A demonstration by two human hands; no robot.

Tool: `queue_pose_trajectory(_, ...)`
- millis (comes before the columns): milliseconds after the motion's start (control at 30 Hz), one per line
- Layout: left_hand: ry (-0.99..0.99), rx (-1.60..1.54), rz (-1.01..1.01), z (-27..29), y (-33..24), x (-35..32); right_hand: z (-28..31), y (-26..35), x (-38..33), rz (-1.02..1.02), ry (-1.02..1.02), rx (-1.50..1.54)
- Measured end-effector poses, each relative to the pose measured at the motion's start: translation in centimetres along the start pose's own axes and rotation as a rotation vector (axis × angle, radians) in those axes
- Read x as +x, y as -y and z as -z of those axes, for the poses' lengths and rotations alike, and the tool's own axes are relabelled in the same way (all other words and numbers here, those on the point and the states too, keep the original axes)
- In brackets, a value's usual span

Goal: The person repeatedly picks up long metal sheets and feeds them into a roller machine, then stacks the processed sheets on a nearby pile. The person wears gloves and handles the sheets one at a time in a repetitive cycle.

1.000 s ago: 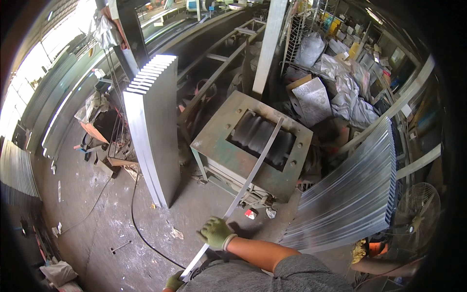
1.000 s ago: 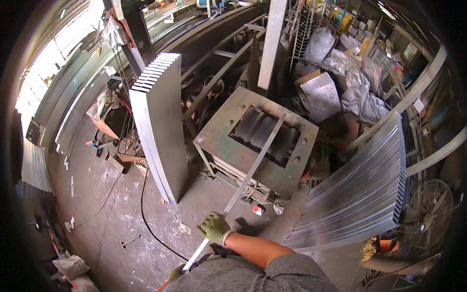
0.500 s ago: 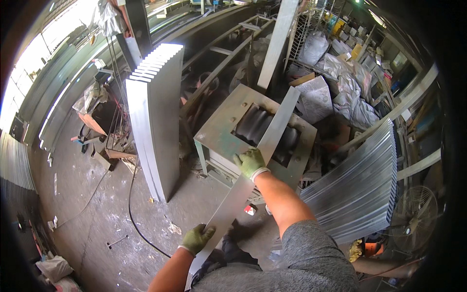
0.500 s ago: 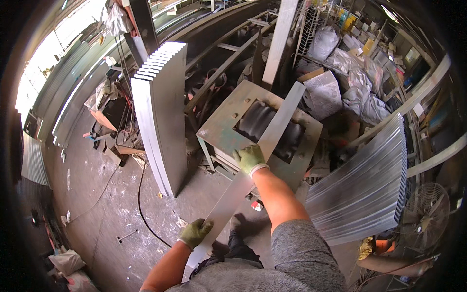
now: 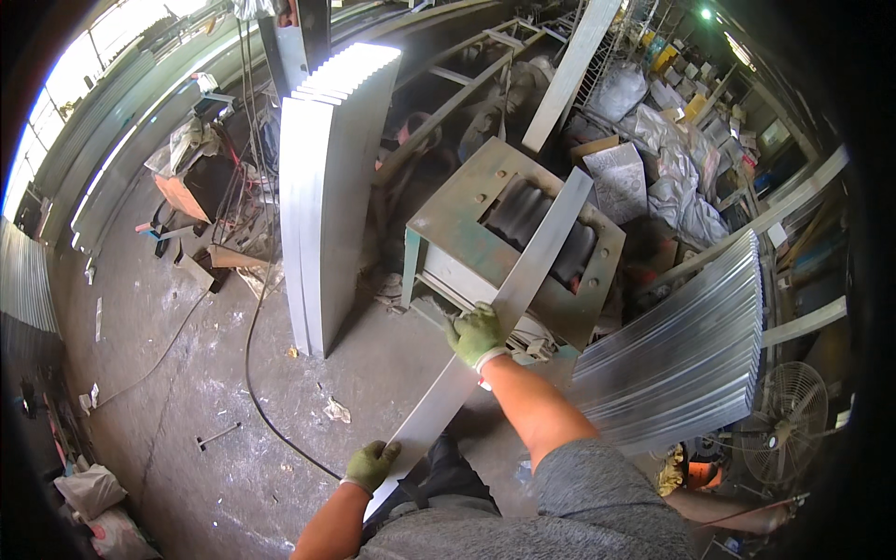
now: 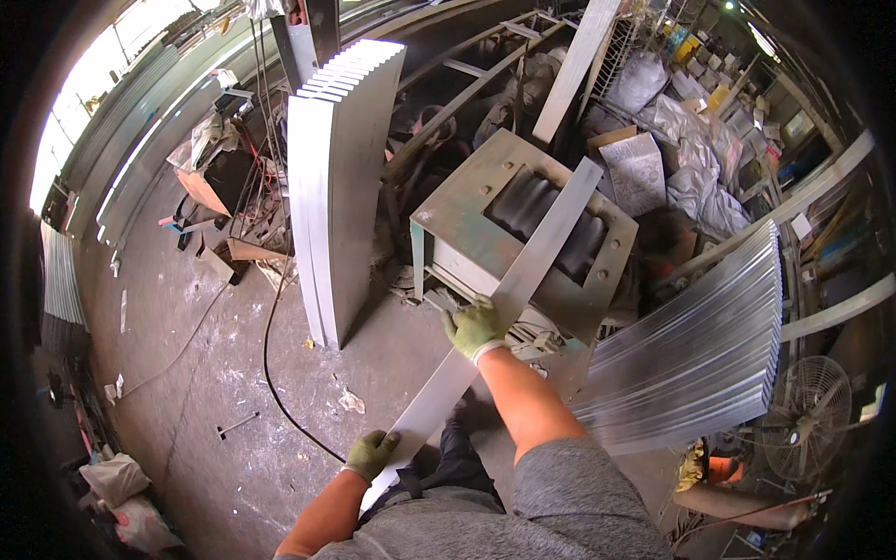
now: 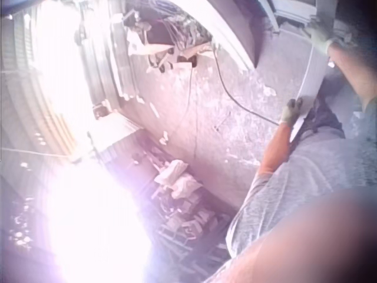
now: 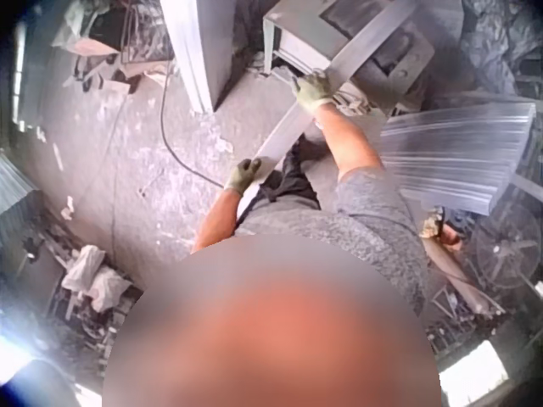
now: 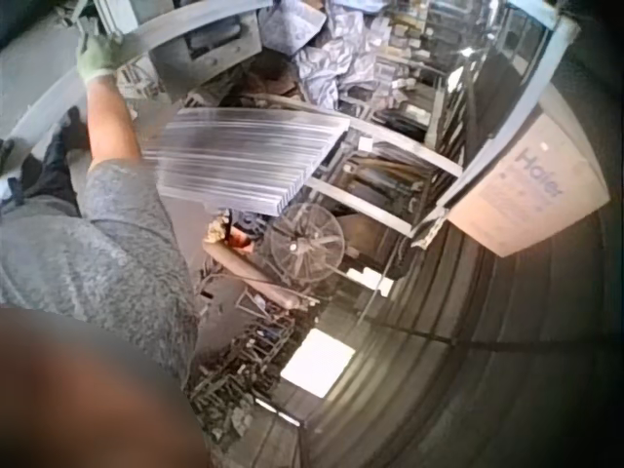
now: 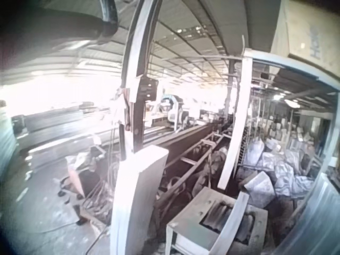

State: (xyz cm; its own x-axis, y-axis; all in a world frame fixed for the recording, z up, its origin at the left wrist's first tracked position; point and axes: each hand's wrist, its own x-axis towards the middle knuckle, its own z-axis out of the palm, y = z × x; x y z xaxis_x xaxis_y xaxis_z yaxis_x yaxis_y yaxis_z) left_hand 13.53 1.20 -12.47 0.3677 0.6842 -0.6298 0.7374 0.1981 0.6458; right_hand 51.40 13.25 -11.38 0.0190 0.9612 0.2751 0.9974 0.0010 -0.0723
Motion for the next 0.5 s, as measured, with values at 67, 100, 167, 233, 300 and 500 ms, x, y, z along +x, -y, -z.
queue_pose_trajectory(67, 0.003, -0.028, 0.004, 0.1, 2.2, -1.1, -0.4, 1.9, -1.0, -0.011, 0.041, -0.005)
queue_pose_trajectory(100, 0.004, -0.044, 0.007, 0.2, 3.1, -1.6, -0.5, 2.7, -1.4, -0.015, 0.041, -0.007)
queue_pose_trajectory(167, -0.002, 0.031, -0.006, 0.7, 4.5, -2.3, -0.6, 4.2, -2.4, -0.016, 0.055, -0.005)
queue_pose_trajectory(233, -0.013, 0.042, -0.004, 1.2, 5.6, -3.1, -0.8, 5.6, -3.1, -0.014, 0.074, 0.006)
queue_pose_trajectory(300, -0.01, -0.005, 0.018, 1.5, 6.7, -4.2, -1.0, 7.0, -3.6, -0.009, 0.037, 0.031)
queue_pose_trajectory(500, -0.067, -0.008, 0.006, 1.8, 10.4, -6.1, -0.9, 10.7, -5.2, -0.002, 0.028, 0.072)
